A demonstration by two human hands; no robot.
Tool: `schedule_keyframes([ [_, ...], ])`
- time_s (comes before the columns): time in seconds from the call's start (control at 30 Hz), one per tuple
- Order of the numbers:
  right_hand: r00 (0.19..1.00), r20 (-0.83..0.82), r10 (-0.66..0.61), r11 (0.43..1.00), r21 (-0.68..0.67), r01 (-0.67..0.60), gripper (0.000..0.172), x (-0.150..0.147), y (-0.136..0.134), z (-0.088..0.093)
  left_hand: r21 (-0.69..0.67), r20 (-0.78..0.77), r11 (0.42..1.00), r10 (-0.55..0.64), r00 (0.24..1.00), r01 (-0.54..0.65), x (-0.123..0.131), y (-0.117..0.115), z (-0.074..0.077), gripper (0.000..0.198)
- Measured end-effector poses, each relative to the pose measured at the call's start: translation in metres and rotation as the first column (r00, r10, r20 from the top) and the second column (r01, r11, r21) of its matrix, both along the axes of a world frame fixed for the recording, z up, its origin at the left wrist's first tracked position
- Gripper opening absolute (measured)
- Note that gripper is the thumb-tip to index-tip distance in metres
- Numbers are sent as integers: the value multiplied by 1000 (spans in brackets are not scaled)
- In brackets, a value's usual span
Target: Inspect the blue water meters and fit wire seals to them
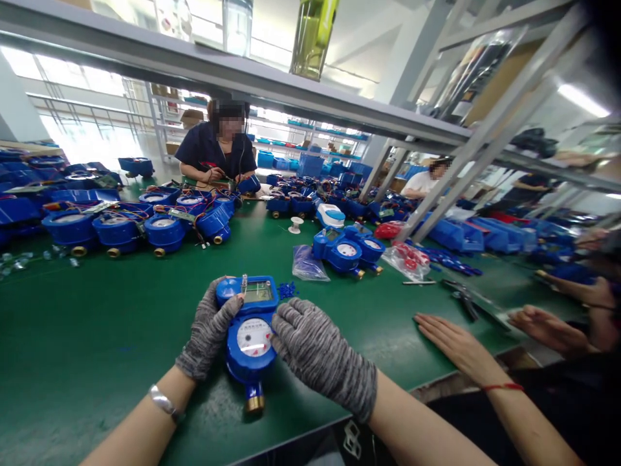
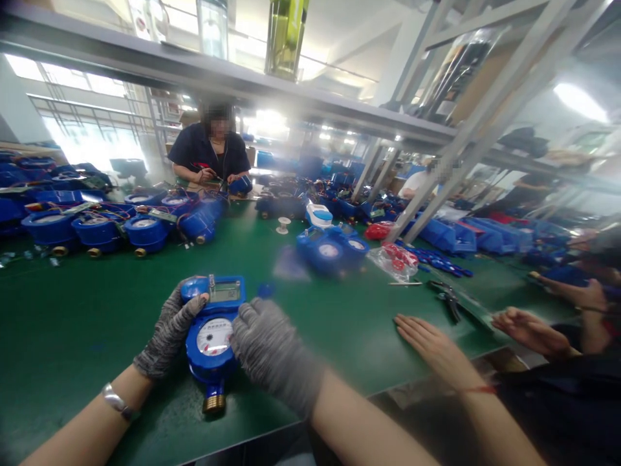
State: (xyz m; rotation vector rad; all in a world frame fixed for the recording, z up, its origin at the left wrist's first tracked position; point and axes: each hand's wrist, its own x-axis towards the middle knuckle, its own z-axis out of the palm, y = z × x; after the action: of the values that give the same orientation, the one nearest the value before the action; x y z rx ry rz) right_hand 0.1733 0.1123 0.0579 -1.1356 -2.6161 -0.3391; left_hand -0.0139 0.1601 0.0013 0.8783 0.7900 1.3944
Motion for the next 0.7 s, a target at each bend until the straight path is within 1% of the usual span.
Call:
schedule_keyframes([
  [0.07,1000,-1,-8,1000,13,8,23,-3,-1,-2,-2,-15,1000,26,1000,-26,0,0,-1,52],
  [0.2,993,-75,-94,996,-8,94,22,-5,-2,-7,5,-43,997,75,996,-75,1,-2,-1,51],
  [0.27,974,-190,-124,992,-19,122,24,-2,-6,-15,9,-30,997,82,996,-81,1,-4,-1,52],
  [0.37,907,-397,-141,989,-8,150,32,3,-14,-35,-4,-11,998,70,997,-70,1,-6,-2,53],
  [0.4,887,-441,-139,987,10,159,34,5,-16,-41,-9,-13,998,65,998,-65,1,-6,-2,53],
  [0.47,870,-475,-132,984,41,172,36,6,-17,-48,-8,-26,998,66,998,-66,0,-6,-3,52],
  [0.53,874,-468,-129,985,39,166,34,5,-17,-49,-2,-37,997,77,996,-77,0,-6,-3,51],
  [0.7,895,-428,-127,991,-11,135,33,2,-20,-33,-12,-36,996,88,995,-89,1,-6,-3,52],
])
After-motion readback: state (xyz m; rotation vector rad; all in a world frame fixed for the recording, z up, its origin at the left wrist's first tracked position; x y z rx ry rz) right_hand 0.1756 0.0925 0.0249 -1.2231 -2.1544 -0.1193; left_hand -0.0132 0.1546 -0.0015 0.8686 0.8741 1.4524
